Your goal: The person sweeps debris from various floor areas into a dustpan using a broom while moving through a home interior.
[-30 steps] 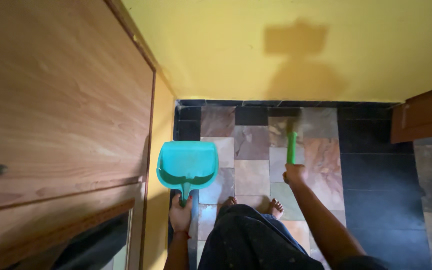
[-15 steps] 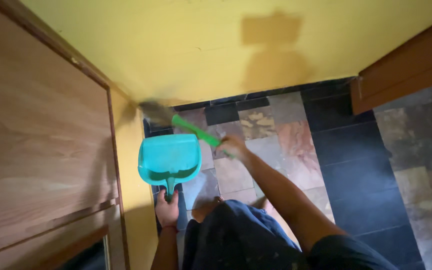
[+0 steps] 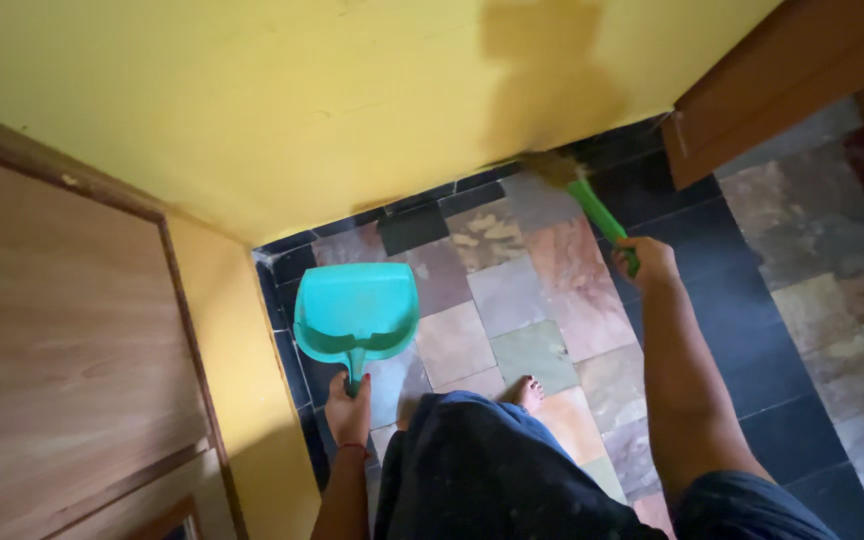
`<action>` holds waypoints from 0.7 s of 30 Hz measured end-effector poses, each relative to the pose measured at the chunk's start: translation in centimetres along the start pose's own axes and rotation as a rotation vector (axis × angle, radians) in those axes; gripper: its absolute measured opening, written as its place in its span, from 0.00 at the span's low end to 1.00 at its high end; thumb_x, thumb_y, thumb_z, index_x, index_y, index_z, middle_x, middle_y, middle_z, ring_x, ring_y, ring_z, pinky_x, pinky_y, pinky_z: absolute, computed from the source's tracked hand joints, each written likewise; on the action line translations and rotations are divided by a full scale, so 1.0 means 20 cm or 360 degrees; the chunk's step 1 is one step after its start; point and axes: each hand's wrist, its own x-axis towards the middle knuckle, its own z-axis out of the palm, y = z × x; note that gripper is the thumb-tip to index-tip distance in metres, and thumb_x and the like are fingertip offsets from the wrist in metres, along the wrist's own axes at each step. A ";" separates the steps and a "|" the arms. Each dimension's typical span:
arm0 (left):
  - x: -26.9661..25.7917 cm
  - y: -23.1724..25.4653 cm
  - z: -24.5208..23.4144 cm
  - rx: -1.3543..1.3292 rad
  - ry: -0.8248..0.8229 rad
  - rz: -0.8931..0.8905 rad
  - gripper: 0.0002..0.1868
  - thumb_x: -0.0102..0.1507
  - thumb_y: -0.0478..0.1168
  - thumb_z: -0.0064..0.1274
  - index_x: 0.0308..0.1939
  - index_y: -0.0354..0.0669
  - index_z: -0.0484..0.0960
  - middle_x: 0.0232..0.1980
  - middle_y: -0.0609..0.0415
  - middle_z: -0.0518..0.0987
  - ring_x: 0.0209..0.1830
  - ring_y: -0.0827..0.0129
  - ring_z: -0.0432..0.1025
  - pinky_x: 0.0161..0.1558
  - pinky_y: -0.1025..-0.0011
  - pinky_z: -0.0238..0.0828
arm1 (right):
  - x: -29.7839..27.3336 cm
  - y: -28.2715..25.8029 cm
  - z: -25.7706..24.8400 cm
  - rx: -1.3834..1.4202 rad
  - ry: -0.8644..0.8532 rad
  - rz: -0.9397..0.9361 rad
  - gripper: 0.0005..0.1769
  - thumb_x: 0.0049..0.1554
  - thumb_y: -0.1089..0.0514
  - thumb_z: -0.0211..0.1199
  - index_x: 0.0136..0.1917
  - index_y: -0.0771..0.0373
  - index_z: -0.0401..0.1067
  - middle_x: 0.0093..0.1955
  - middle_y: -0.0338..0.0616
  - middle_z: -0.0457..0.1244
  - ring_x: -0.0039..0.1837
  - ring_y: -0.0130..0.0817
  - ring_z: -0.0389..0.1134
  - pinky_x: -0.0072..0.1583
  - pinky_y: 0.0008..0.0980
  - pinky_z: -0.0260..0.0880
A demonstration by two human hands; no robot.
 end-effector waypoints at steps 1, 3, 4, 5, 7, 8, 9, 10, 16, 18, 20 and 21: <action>-0.01 0.03 0.03 -0.0007 -0.0022 -0.0025 0.25 0.59 0.47 0.62 0.55 0.36 0.79 0.38 0.44 0.83 0.36 0.58 0.78 0.43 0.64 0.73 | 0.01 -0.02 -0.02 0.0012 0.0005 -0.0001 0.06 0.58 0.62 0.67 0.44 0.67 0.74 0.35 0.44 0.66 0.31 0.25 0.64 0.32 0.21 0.62; -0.03 0.05 0.08 -0.0001 -0.0049 -0.0049 0.25 0.59 0.48 0.62 0.55 0.37 0.79 0.39 0.45 0.84 0.36 0.59 0.79 0.43 0.64 0.73 | 0.06 0.03 0.01 0.0031 0.0290 -0.0383 0.05 0.55 0.64 0.67 0.44 0.68 0.73 0.34 0.46 0.65 0.32 0.33 0.67 0.31 0.30 0.64; -0.03 0.06 0.11 -0.0004 -0.0047 -0.0032 0.25 0.59 0.48 0.62 0.55 0.38 0.79 0.39 0.46 0.84 0.36 0.59 0.79 0.43 0.64 0.73 | 0.08 0.09 0.06 0.0041 0.0295 -0.0379 0.05 0.55 0.64 0.67 0.44 0.68 0.73 0.34 0.46 0.65 0.32 0.33 0.67 0.31 0.30 0.64; -0.03 0.06 0.14 -0.0006 -0.0046 -0.0015 0.25 0.59 0.49 0.62 0.55 0.38 0.79 0.39 0.46 0.84 0.36 0.59 0.79 0.43 0.64 0.73 | 0.09 0.16 0.13 -0.0062 0.0301 -0.0475 0.06 0.56 0.63 0.67 0.43 0.68 0.72 0.33 0.45 0.65 0.31 0.33 0.66 0.30 0.31 0.63; -0.03 0.07 0.19 0.0038 -0.0058 0.0008 0.25 0.59 0.49 0.63 0.56 0.39 0.79 0.39 0.46 0.84 0.37 0.60 0.78 0.43 0.64 0.73 | 0.10 0.30 0.24 -0.0273 0.0314 -0.0670 0.08 0.56 0.62 0.67 0.41 0.69 0.72 0.30 0.45 0.63 0.28 0.32 0.64 0.28 0.33 0.60; -0.03 0.08 0.22 0.0078 -0.0066 0.0028 0.25 0.59 0.49 0.63 0.56 0.40 0.80 0.39 0.47 0.84 0.37 0.60 0.78 0.43 0.64 0.73 | 0.11 0.33 0.29 -0.0376 0.0326 -0.0740 0.08 0.56 0.61 0.67 0.41 0.69 0.72 0.30 0.45 0.64 0.28 0.32 0.64 0.29 0.34 0.61; -0.04 0.10 0.23 0.0081 -0.0076 0.0035 0.25 0.59 0.49 0.63 0.56 0.40 0.80 0.39 0.47 0.84 0.37 0.60 0.78 0.43 0.64 0.73 | 0.11 0.35 0.34 -0.0465 0.0329 -0.0788 0.08 0.56 0.61 0.67 0.42 0.69 0.72 0.30 0.45 0.64 0.29 0.33 0.65 0.29 0.34 0.61; -0.05 0.12 0.25 0.0110 -0.0072 0.0056 0.26 0.59 0.49 0.63 0.56 0.39 0.79 0.38 0.47 0.84 0.36 0.60 0.78 0.43 0.63 0.73 | 0.12 0.34 0.38 -0.0545 0.0339 -0.0836 0.08 0.56 0.61 0.67 0.42 0.68 0.72 0.30 0.45 0.64 0.29 0.33 0.65 0.29 0.34 0.61; -0.12 0.27 0.37 0.0173 -0.0163 -0.0138 0.26 0.60 0.49 0.60 0.59 0.40 0.79 0.38 0.48 0.84 0.35 0.60 0.79 0.42 0.63 0.73 | 0.34 0.18 0.30 -0.0566 0.0501 -0.0768 0.09 0.56 0.59 0.68 0.44 0.67 0.72 0.31 0.46 0.65 0.30 0.34 0.66 0.30 0.35 0.62; -0.14 0.30 0.41 0.0232 -0.0178 -0.0135 0.26 0.60 0.49 0.60 0.59 0.41 0.79 0.38 0.49 0.85 0.35 0.61 0.79 0.42 0.64 0.73 | 0.40 0.16 0.27 -0.0555 0.0529 -0.0754 0.10 0.56 0.59 0.68 0.45 0.66 0.72 0.31 0.46 0.65 0.30 0.34 0.66 0.31 0.35 0.63; -0.18 0.30 0.45 0.0178 -0.0132 -0.0101 0.27 0.60 0.49 0.61 0.58 0.38 0.79 0.38 0.46 0.85 0.36 0.59 0.80 0.42 0.63 0.74 | 0.43 0.18 0.30 -0.0590 0.0522 -0.0803 0.10 0.56 0.58 0.68 0.45 0.66 0.72 0.32 0.46 0.65 0.31 0.35 0.66 0.31 0.36 0.63; -0.19 0.30 0.47 0.0182 -0.0132 -0.0102 0.27 0.60 0.49 0.61 0.58 0.38 0.79 0.38 0.46 0.85 0.36 0.59 0.80 0.42 0.63 0.74 | 0.44 0.20 0.32 -0.0610 0.0511 -0.0829 0.10 0.56 0.58 0.68 0.46 0.66 0.72 0.32 0.47 0.65 0.31 0.35 0.67 0.31 0.36 0.64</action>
